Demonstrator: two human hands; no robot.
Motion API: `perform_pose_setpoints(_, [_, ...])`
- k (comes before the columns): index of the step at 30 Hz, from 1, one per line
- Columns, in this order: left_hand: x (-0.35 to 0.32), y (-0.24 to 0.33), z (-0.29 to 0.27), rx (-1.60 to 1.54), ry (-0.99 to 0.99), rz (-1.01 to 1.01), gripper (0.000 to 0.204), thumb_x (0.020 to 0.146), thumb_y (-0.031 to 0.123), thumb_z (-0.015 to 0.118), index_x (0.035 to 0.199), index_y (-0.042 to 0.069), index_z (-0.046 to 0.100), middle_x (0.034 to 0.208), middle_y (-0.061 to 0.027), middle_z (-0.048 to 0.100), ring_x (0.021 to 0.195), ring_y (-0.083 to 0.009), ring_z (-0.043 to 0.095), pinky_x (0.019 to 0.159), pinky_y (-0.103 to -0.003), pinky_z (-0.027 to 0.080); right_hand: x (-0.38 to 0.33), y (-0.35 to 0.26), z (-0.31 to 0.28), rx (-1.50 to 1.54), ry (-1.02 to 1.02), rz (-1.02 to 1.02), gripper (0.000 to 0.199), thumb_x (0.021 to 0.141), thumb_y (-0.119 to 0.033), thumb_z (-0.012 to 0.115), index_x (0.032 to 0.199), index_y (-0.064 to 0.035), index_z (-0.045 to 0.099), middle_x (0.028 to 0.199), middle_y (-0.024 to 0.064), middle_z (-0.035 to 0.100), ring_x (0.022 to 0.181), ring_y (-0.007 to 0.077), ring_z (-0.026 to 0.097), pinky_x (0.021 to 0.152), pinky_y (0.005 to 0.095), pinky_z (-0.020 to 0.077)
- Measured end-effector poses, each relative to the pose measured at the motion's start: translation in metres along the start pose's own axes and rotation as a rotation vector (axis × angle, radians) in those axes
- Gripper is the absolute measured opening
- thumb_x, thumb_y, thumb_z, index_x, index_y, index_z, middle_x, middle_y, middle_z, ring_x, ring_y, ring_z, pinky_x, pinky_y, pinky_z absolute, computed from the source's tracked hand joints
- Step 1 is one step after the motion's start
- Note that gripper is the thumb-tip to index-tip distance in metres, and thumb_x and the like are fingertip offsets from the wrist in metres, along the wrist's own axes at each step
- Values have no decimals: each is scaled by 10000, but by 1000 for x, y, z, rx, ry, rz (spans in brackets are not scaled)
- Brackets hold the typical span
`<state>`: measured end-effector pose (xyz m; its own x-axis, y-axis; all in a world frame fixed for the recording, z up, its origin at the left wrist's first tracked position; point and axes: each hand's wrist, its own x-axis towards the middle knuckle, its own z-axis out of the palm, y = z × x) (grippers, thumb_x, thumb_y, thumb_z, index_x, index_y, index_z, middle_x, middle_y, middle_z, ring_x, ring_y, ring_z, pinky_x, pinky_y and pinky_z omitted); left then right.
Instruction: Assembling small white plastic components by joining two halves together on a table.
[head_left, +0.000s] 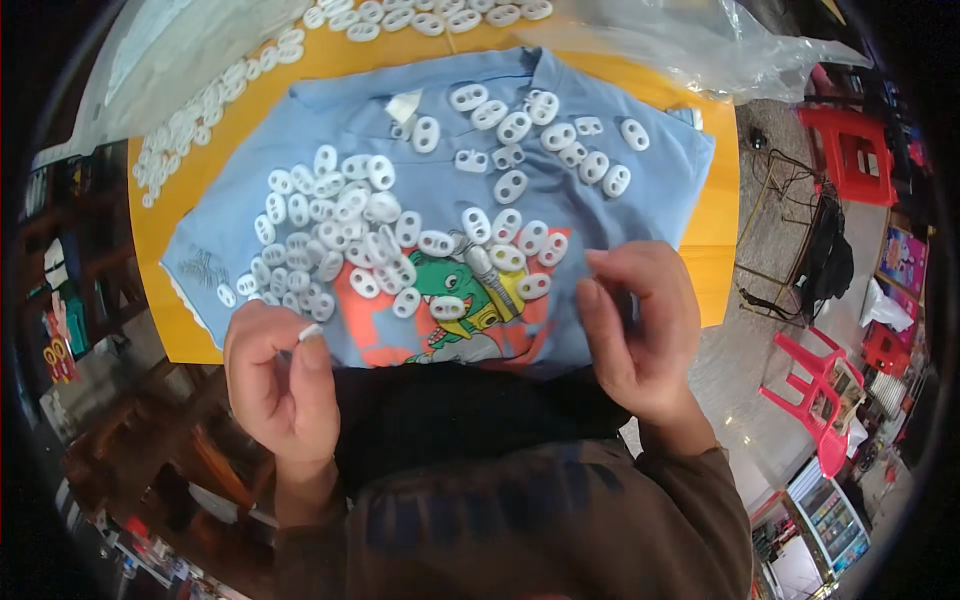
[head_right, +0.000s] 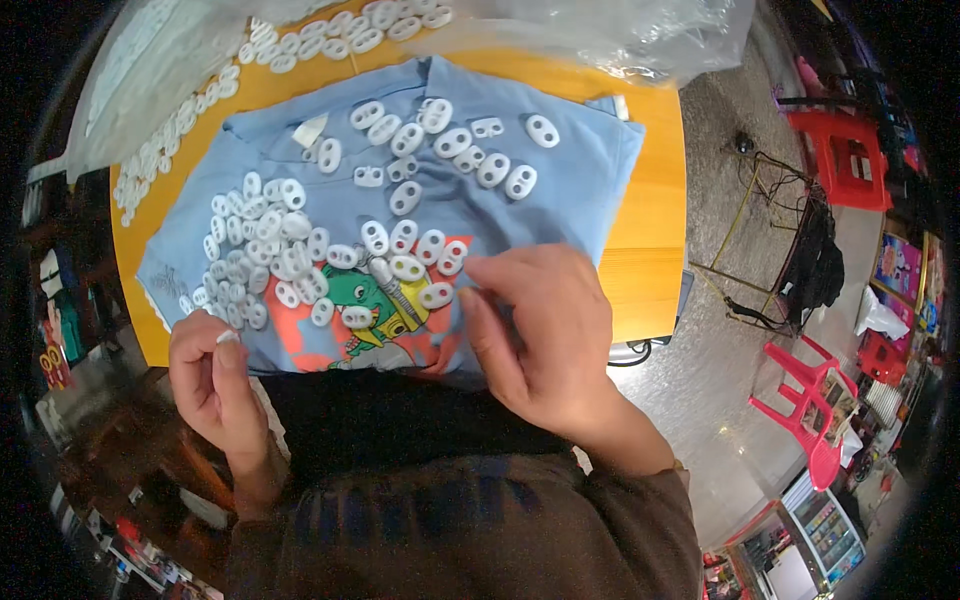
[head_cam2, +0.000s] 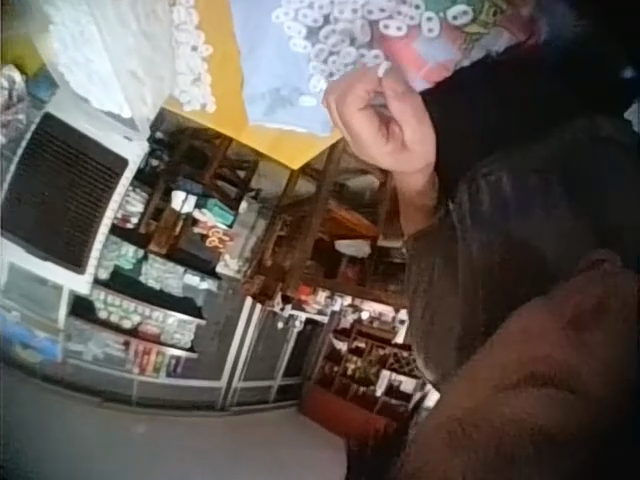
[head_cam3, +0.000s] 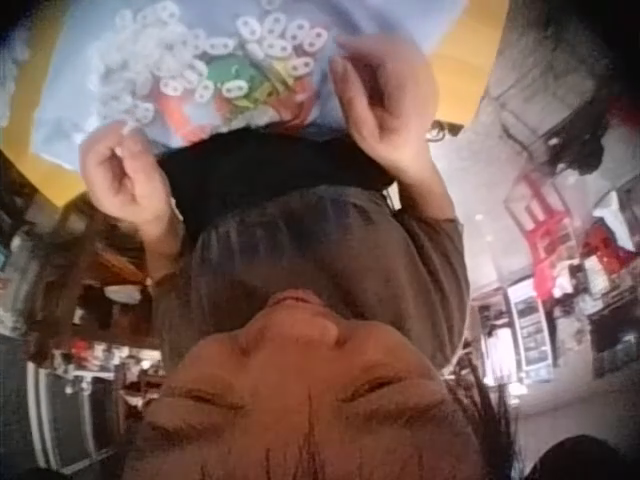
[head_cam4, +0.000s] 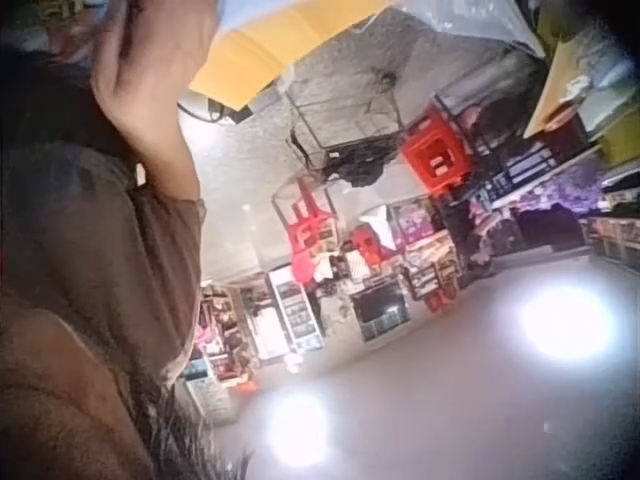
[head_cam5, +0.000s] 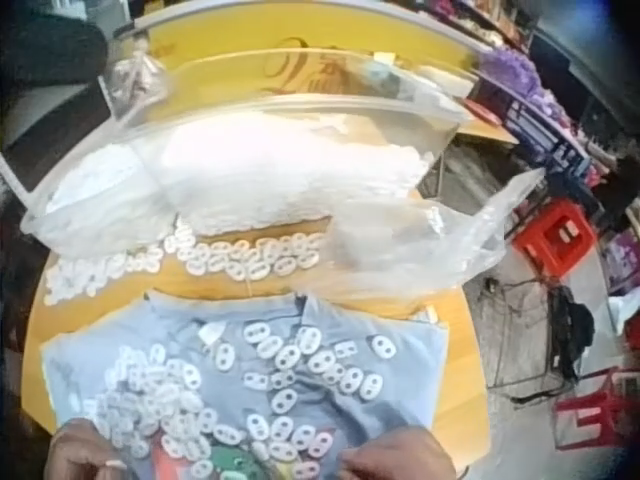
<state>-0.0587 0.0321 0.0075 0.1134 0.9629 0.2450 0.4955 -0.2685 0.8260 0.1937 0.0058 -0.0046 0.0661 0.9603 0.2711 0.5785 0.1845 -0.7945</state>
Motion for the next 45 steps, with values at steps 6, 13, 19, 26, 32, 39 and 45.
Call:
perform_pose_setpoints(6, [3,-11,-3,87,-32,173,121,705,-53,576,805,-3,529,742,-92,523,653,-211,470,608,-290,377,2,-10,7,-138,-178,-195,377,584,-30,675,949,-50,584,852,72,542,751,253,512,665,345,394])
perform_pose_setpoints(13, [8,-18,-8,162,-51,156,141,688,-73,593,798,-1,542,726,-98,538,631,-228,473,593,-299,384,15,-18,16,-386,-256,-228,365,631,5,653,983,-75,600,924,80,529,853,273,478,734,352,393])
perform_pose_setpoints(19, [13,-25,-14,146,6,169,147,687,-78,597,805,-7,546,723,-107,535,631,-229,478,583,-297,389,24,-18,15,-384,-220,-234,331,644,4,647,966,-60,599,904,82,540,830,268,495,727,353,397])
perform_pose_setpoints(26, [14,-30,-28,196,93,187,158,693,-70,600,835,-15,557,752,-110,547,671,-242,496,644,-327,407,56,-33,23,-365,-278,-332,326,639,-7,666,952,-52,590,903,94,552,825,288,510,716,362,413])
perform_pose_setpoints(32, [10,-42,-50,239,205,175,145,712,-59,598,848,-24,559,793,-113,549,696,-239,501,670,-333,417,75,-39,32,-400,-275,-404,321,631,9,648,940,-54,594,824,79,542,757,262,513,654,350,418])
perform_pose_setpoints(39, [6,-68,-75,243,381,5,74,770,-47,572,842,-45,556,813,-125,550,741,-201,519,674,-270,421,79,-46,51,-301,-320,-352,344,613,57,609,938,-54,593,763,71,526,665,249,503,589,342,404])
perform_pose_setpoints(45, [1,-85,-84,-35,501,-149,73,812,-32,553,885,-26,556,854,-51,521,714,-93,478,644,-201,396,99,-72,86,-221,-450,-553,279,632,33,648,896,-41,594,775,84,556,690,257,534,597,335,423])
